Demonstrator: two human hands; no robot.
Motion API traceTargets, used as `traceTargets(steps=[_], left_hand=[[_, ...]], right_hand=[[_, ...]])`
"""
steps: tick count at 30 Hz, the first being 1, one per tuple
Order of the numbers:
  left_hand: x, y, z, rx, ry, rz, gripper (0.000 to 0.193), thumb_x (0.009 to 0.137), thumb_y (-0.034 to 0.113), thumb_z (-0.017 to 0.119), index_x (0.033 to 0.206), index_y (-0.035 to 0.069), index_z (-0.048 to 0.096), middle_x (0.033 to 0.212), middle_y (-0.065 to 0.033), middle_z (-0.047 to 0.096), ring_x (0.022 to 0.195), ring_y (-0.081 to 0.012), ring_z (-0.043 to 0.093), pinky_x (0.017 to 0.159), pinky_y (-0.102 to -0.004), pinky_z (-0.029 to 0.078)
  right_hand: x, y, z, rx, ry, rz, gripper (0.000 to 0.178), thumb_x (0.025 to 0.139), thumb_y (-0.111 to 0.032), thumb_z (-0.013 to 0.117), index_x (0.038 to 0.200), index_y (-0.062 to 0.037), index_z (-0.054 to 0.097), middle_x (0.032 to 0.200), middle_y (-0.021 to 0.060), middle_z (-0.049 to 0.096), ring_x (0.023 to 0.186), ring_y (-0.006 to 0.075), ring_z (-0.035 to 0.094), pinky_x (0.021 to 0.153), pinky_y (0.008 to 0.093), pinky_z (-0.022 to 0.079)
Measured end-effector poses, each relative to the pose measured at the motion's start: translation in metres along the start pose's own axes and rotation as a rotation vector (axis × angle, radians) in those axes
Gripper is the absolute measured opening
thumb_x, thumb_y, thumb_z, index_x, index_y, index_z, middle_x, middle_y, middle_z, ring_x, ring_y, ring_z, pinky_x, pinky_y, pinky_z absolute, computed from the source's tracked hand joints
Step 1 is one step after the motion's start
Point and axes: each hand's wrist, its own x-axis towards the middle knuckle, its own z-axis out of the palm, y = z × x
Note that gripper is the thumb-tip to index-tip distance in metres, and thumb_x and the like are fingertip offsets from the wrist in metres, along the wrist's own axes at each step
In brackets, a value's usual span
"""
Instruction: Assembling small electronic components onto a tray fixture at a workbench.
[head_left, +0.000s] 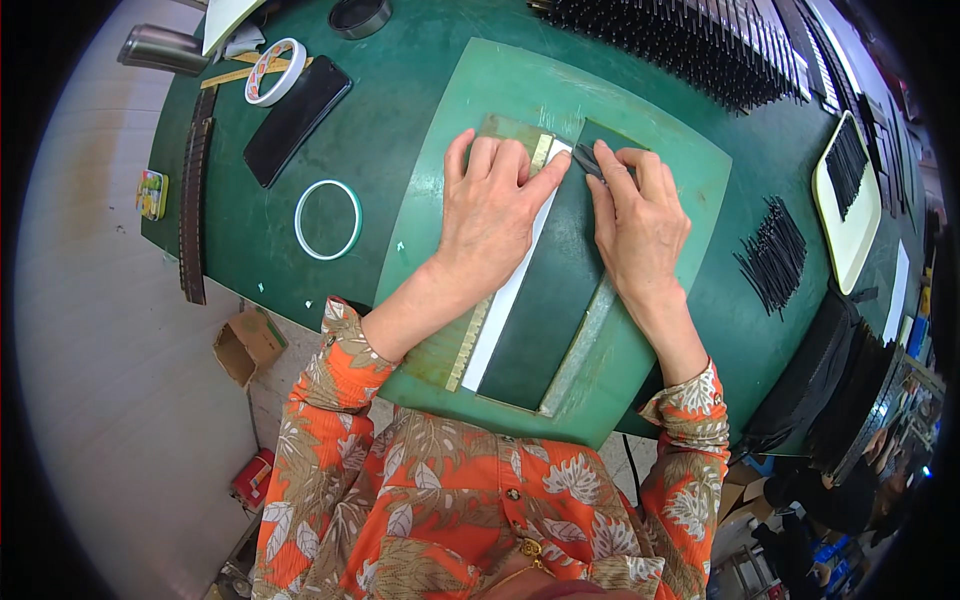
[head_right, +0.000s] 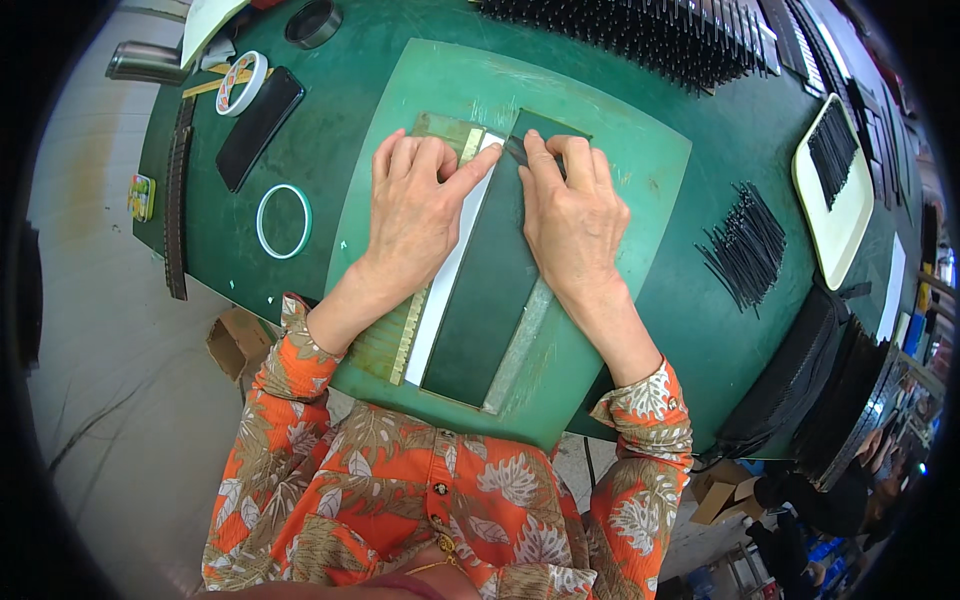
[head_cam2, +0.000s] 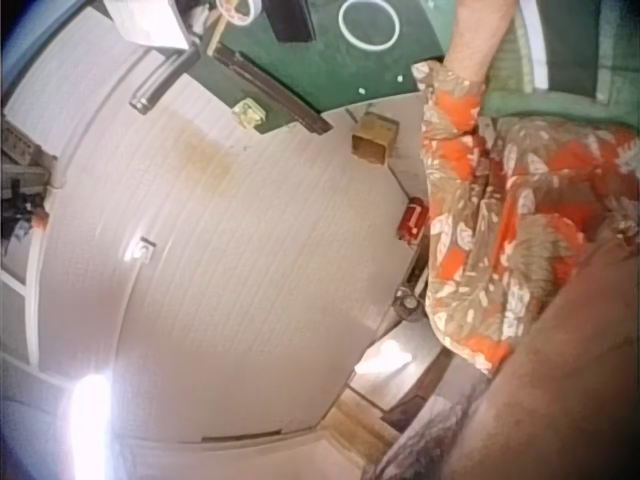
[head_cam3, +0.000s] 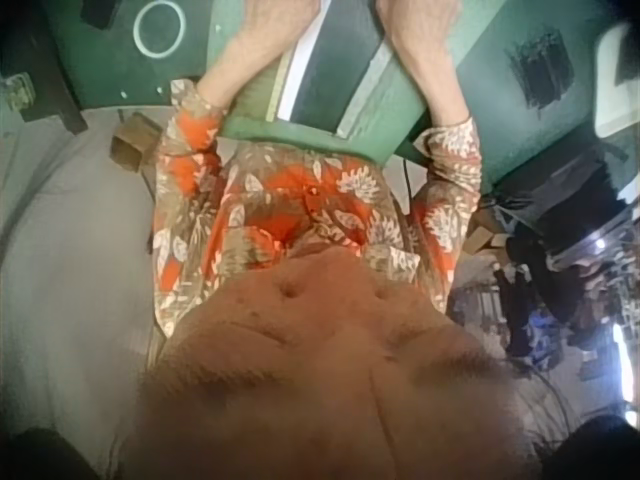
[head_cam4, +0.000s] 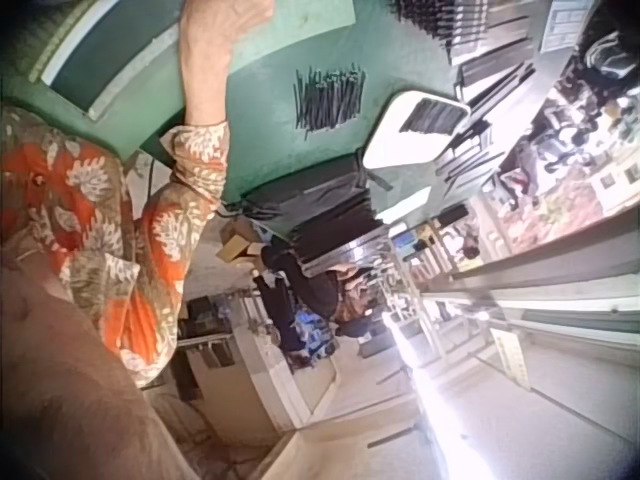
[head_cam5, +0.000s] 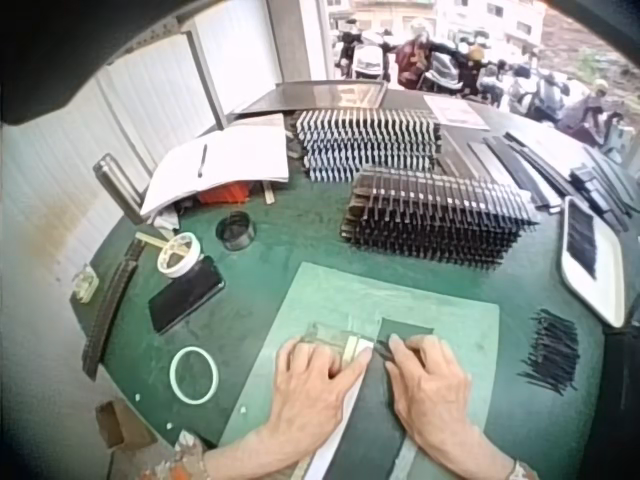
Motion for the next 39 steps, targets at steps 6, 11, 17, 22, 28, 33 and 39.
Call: traceTargets(steps=[6, 11, 17, 22, 28, 33, 39], left_hand=[[0.0002, -0.0009, 0.0008, -0.003, 0.007, 0.004, 0.036, 0.074, 0.003, 0.055, 0.108, 0.014, 0.061, 0.079, -0.0034, 0.039, 0.082, -0.0209, 0.043, 0.095, -0.0472, 0.031], [0.0004, -0.0006, -0.0002, -0.006, -0.001, 0.0, 0.036, 0.074, 0.004, 0.055, 0.108, 0.014, 0.061, 0.079, -0.0034, 0.039, 0.082, -0.0208, 0.043, 0.095, -0.0472, 0.031], [0.0004, -0.0002, -0.0002, -0.016, 0.002, -0.002, 0.035, 0.075, 0.004, 0.055, 0.108, 0.014, 0.061, 0.079, -0.0034, 0.039, 0.082, -0.0208, 0.043, 0.095, -0.0475, 0.031], [-0.0001, -0.0007, 0.0001, -0.018, 0.002, -0.002, 0.034, 0.075, 0.004, 0.055, 0.107, 0.014, 0.061, 0.079, -0.0034, 0.04, 0.083, -0.021, 0.043, 0.096, -0.0474, 0.03], [0.0005, -0.0004, 0.0, -0.015, 0.002, 0.0, 0.035, 0.075, 0.004, 0.054, 0.108, 0.014, 0.061, 0.08, -0.0035, 0.04, 0.083, -0.0211, 0.042, 0.096, -0.0474, 0.03], [0.0007, -0.0003, -0.0007, -0.016, 0.0, 0.0, 0.035, 0.074, 0.003, 0.055, 0.108, 0.014, 0.061, 0.08, -0.0036, 0.04, 0.083, -0.0213, 0.042, 0.095, -0.0475, 0.03], [0.0001, -0.0009, 0.0001, -0.016, -0.001, 0.0, 0.036, 0.074, 0.003, 0.055, 0.108, 0.014, 0.061, 0.08, -0.0036, 0.04, 0.082, -0.0214, 0.042, 0.095, -0.0475, 0.03]], right_hand=[[0.0007, -0.0006, 0.0005, -0.003, 0.003, -0.004, 0.029, 0.077, -0.01, 0.067, 0.106, -0.0099, 0.065, 0.093, 0.0035, 0.058, 0.084, 0.0197, 0.058, 0.064, 0.0321, 0.049], [0.0005, -0.0007, 0.001, -0.015, 0.006, -0.006, 0.03, 0.076, -0.01, 0.067, 0.106, -0.0101, 0.065, 0.093, 0.0034, 0.058, 0.084, 0.0194, 0.058, 0.063, 0.0315, 0.049], [0.0005, -0.0006, 0.0016, -0.031, 0.023, -0.014, 0.031, 0.075, -0.009, 0.068, 0.106, -0.0103, 0.065, 0.093, 0.0033, 0.058, 0.083, 0.0192, 0.058, 0.062, 0.0311, 0.049], [0.0003, -0.0007, 0.002, -0.034, 0.024, -0.013, 0.031, 0.075, -0.009, 0.068, 0.106, -0.0104, 0.065, 0.093, 0.0032, 0.058, 0.083, 0.0192, 0.058, 0.063, 0.0311, 0.049], [0.0006, -0.0002, 0.0025, -0.026, 0.029, -0.016, 0.031, 0.075, -0.009, 0.068, 0.105, -0.0108, 0.066, 0.093, 0.003, 0.058, 0.084, 0.0191, 0.058, 0.064, 0.0312, 0.049], [0.001, 0.0, 0.0022, -0.024, 0.025, -0.026, 0.031, 0.075, -0.009, 0.068, 0.105, -0.0111, 0.066, 0.094, 0.0026, 0.058, 0.085, 0.019, 0.058, 0.064, 0.0313, 0.049], [0.001, 0.0017, 0.0043, -0.023, 0.048, -0.067, 0.031, 0.074, -0.009, 0.068, 0.105, -0.0102, 0.065, 0.093, 0.0021, 0.056, 0.082, 0.0179, 0.056, 0.06, 0.0303, 0.048]])
